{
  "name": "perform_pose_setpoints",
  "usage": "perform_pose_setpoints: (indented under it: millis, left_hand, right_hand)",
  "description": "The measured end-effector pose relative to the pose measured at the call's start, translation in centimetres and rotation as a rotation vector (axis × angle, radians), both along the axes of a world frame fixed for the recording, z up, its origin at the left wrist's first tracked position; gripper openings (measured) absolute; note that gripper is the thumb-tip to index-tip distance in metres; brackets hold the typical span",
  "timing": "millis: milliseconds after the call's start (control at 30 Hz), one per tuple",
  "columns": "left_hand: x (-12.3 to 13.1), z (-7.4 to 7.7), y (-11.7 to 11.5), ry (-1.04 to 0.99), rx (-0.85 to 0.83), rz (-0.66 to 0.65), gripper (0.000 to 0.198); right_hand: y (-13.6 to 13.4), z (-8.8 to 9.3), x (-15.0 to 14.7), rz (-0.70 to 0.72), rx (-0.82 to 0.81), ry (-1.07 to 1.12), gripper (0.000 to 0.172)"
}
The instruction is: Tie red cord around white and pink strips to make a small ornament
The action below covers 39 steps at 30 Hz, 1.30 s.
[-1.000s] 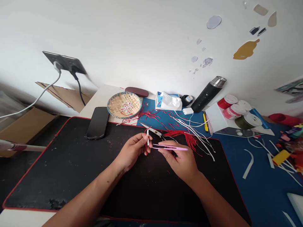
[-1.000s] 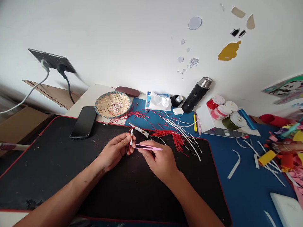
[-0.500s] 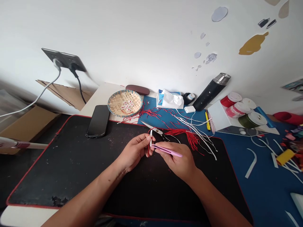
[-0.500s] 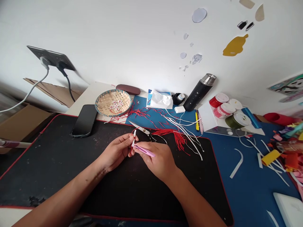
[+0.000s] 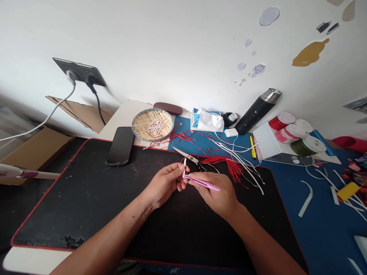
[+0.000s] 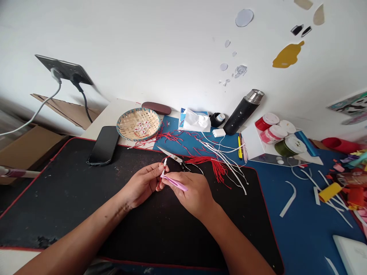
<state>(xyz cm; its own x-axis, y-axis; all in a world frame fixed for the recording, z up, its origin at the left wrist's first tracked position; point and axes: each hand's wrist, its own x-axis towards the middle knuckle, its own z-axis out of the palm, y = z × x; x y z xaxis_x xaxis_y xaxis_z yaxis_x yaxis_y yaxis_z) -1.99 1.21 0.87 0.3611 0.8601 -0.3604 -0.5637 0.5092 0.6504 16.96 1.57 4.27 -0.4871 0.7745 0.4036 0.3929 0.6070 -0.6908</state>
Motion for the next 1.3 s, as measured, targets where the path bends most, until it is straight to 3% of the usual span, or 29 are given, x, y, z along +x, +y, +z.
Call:
perform_pose_setpoints:
  millis: [433, 667, 833, 1133, 1300]
  left_hand:
    - [0.06, 0.09, 0.02, -0.009, -0.026, -0.011, 0.036]
    - [0.04, 0.12, 0.0, -0.003, -0.05, -0.019, 0.038]
    - [0.05, -0.01, 0.0, 0.001, -0.065, -0.021, 0.04]
    - [-0.06, -0.11, 0.14, 0.028, -0.012, -0.025, 0.039]
    - [-0.21, -0.39, 0.1, 0.071, 0.043, -0.062, 0.041]
  right_hand:
    - [-0.06, -0.38, 0.16, 0.008, 0.025, -0.005, 0.017]
    - [-0.02, -0.93, 0.42, 0.03, 0.193, -0.026, 0.014]
    - [0.02, -0.97, 0.41, 0.035, 0.208, -0.053, 0.015]
    - [0.09, -0.66, 0.26, 0.04, 0.117, 0.061, 0.014]
    - [0.25, -0.06, 0.5, -0.003, -0.201, 0.049, 0.017]
